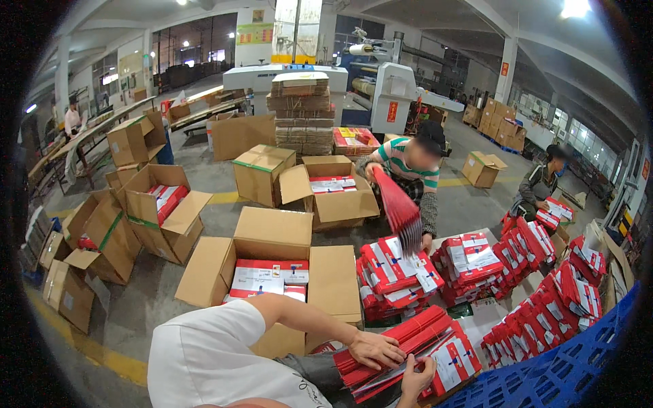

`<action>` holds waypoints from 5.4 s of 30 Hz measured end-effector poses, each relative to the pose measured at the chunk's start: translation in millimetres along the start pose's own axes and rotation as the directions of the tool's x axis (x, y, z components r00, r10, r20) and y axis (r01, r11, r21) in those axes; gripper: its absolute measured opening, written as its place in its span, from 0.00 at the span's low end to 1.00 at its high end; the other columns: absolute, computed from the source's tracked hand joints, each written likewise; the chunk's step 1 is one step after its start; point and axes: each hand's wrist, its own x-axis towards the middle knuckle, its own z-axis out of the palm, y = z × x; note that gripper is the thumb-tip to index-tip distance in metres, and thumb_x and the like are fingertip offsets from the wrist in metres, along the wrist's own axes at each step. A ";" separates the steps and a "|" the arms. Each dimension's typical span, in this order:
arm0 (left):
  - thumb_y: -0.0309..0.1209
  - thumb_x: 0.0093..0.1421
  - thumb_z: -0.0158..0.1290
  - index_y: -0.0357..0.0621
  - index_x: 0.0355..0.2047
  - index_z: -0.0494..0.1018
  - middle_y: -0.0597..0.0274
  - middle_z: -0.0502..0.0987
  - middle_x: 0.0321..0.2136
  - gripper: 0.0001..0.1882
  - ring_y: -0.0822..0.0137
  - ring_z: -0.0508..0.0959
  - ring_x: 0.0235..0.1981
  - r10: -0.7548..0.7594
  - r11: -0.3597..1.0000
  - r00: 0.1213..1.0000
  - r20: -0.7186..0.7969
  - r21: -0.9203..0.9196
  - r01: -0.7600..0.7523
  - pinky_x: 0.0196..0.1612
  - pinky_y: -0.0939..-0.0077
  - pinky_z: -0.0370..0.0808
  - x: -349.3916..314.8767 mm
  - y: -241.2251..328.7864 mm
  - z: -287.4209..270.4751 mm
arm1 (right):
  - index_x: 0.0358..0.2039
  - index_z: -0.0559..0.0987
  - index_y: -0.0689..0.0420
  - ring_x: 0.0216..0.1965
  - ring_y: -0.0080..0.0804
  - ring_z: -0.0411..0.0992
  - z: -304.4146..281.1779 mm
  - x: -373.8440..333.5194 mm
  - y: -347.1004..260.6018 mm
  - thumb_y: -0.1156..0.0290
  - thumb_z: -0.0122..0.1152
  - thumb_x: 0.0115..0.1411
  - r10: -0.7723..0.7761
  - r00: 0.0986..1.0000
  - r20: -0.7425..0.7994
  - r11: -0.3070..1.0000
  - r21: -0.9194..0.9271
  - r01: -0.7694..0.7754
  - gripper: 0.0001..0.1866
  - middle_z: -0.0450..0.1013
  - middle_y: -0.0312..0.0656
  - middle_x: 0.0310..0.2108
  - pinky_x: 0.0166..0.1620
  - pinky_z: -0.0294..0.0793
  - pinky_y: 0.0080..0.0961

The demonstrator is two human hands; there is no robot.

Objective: The person sits on the floor and repeatedly picks up stacks of red and white packages, flips them over, and places them into a blue plastic crate. The person handles the packages one by one or in small groups, organizing them into the container.

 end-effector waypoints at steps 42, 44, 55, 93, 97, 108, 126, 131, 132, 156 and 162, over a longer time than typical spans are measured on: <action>0.37 0.64 0.54 0.43 0.64 0.69 0.51 0.67 0.63 0.28 0.52 0.62 0.70 -0.055 0.998 0.993 0.107 -0.034 0.059 0.72 0.49 0.56 -7.1 -16.7 -13.0 | 0.31 0.82 0.56 0.37 0.40 0.78 -23.7 1.0 -7.4 0.64 0.70 0.53 0.222 0.975 -0.001 0.959 -0.181 -0.219 0.10 0.78 0.42 0.37 0.42 0.78 0.36; 0.36 0.64 0.55 0.43 0.63 0.70 0.50 0.67 0.62 0.28 0.51 0.62 0.70 -0.038 0.999 0.999 0.039 -0.030 0.039 0.71 0.49 0.58 -6.6 -17.0 -10.4 | 0.33 0.83 0.56 0.37 0.40 0.79 -25.1 -1.1 -8.3 0.65 0.69 0.53 0.218 0.975 -0.032 0.953 -0.208 -0.220 0.10 0.78 0.43 0.40 0.43 0.78 0.37; 0.38 0.65 0.54 0.47 0.70 0.64 0.51 0.65 0.66 0.33 0.52 0.60 0.72 -0.087 0.996 0.993 0.080 -0.019 0.088 0.71 0.51 0.58 -3.0 -14.4 -14.7 | 0.32 0.82 0.56 0.49 0.43 0.77 -4.9 5.7 -13.2 0.57 0.77 0.54 0.062 0.996 -0.070 0.971 -0.228 -0.076 0.16 0.76 0.45 0.45 0.46 0.77 0.37; 0.38 0.62 0.56 0.45 0.70 0.62 0.52 0.66 0.67 0.36 0.51 0.63 0.70 -0.054 0.994 0.999 0.009 -0.090 0.054 0.68 0.52 0.62 1.8 -20.3 -13.0 | 0.45 0.86 0.51 0.67 0.55 0.59 -27.9 14.1 -2.0 0.68 0.65 0.57 -0.097 0.986 0.134 0.933 -0.332 0.137 0.15 0.68 0.46 0.64 0.68 0.61 0.48; 0.41 0.65 0.55 0.42 0.66 0.67 0.49 0.67 0.67 0.32 0.47 0.64 0.70 -0.063 0.976 0.996 -0.069 -0.212 0.047 0.67 0.47 0.64 -9.2 -24.3 -6.7 | 0.36 0.85 0.52 0.64 0.56 0.62 -5.8 26.0 -19.3 0.58 0.77 0.52 -0.164 0.986 0.014 0.928 -0.337 0.159 0.16 0.72 0.46 0.59 0.66 0.60 0.50; 0.44 0.63 0.55 0.38 0.48 0.78 0.45 0.72 0.54 0.22 0.47 0.69 0.63 0.102 0.995 0.976 -0.191 0.024 -0.099 0.57 0.49 0.67 -5.7 -27.2 11.3 | 0.35 0.81 0.61 0.66 0.52 0.59 -11.5 8.9 8.8 0.73 0.66 0.61 -0.170 0.984 0.054 0.935 -0.307 0.179 0.05 0.67 0.50 0.63 0.67 0.57 0.50; 0.46 0.62 0.55 0.40 0.62 0.69 0.47 0.74 0.57 0.33 0.47 0.70 0.63 0.037 0.985 0.980 -0.195 -0.156 -0.068 0.60 0.50 0.69 -1.4 -32.5 6.0 | 0.40 0.83 0.55 0.62 0.54 0.65 -17.0 21.8 42.1 0.67 0.77 0.54 -0.236 0.965 0.114 0.924 -0.283 0.259 0.15 0.69 0.55 0.61 0.63 0.64 0.48; 0.42 0.63 0.55 0.42 0.67 0.65 0.46 0.70 0.61 0.34 0.48 0.68 0.65 -0.031 0.995 0.997 -0.074 -0.100 0.023 0.62 0.51 0.66 -1.4 -31.0 -4.9 | 0.30 0.80 0.52 0.59 0.56 0.64 -6.7 23.2 6.2 0.58 0.79 0.52 -0.139 0.988 -0.061 0.929 -0.353 0.108 0.16 0.71 0.51 0.53 0.60 0.63 0.52; 0.42 0.63 0.55 0.43 0.68 0.65 0.47 0.70 0.62 0.35 0.49 0.68 0.65 -0.050 0.993 0.996 -0.073 -0.109 0.041 0.62 0.51 0.65 -0.7 -30.0 -3.8 | 0.28 0.80 0.53 0.61 0.57 0.63 -7.6 24.2 -1.0 0.56 0.79 0.52 -0.080 0.995 -0.053 0.937 -0.344 0.057 0.18 0.70 0.51 0.53 0.62 0.62 0.53; 0.33 0.60 0.57 0.41 0.67 0.66 0.49 0.66 0.65 0.34 0.49 0.66 0.67 -0.078 0.991 0.995 -0.068 -0.113 0.070 0.68 0.52 0.64 0.1 -22.7 -7.0 | 0.52 0.85 0.38 0.71 0.52 0.54 -19.3 24.9 -6.4 0.77 0.60 0.57 -0.146 0.959 0.242 0.887 -0.397 0.235 0.25 0.63 0.43 0.67 0.70 0.56 0.49; 0.31 0.61 0.56 0.39 0.66 0.67 0.49 0.66 0.67 0.32 0.51 0.66 0.69 -0.088 0.990 0.993 -0.074 -0.119 0.079 0.70 0.53 0.64 -2.2 -21.2 -9.3 | 0.40 0.88 0.47 0.72 0.51 0.52 -24.4 21.5 4.2 0.72 0.63 0.57 -0.141 0.968 0.206 0.893 -0.396 0.214 0.12 0.67 0.44 0.65 0.70 0.54 0.51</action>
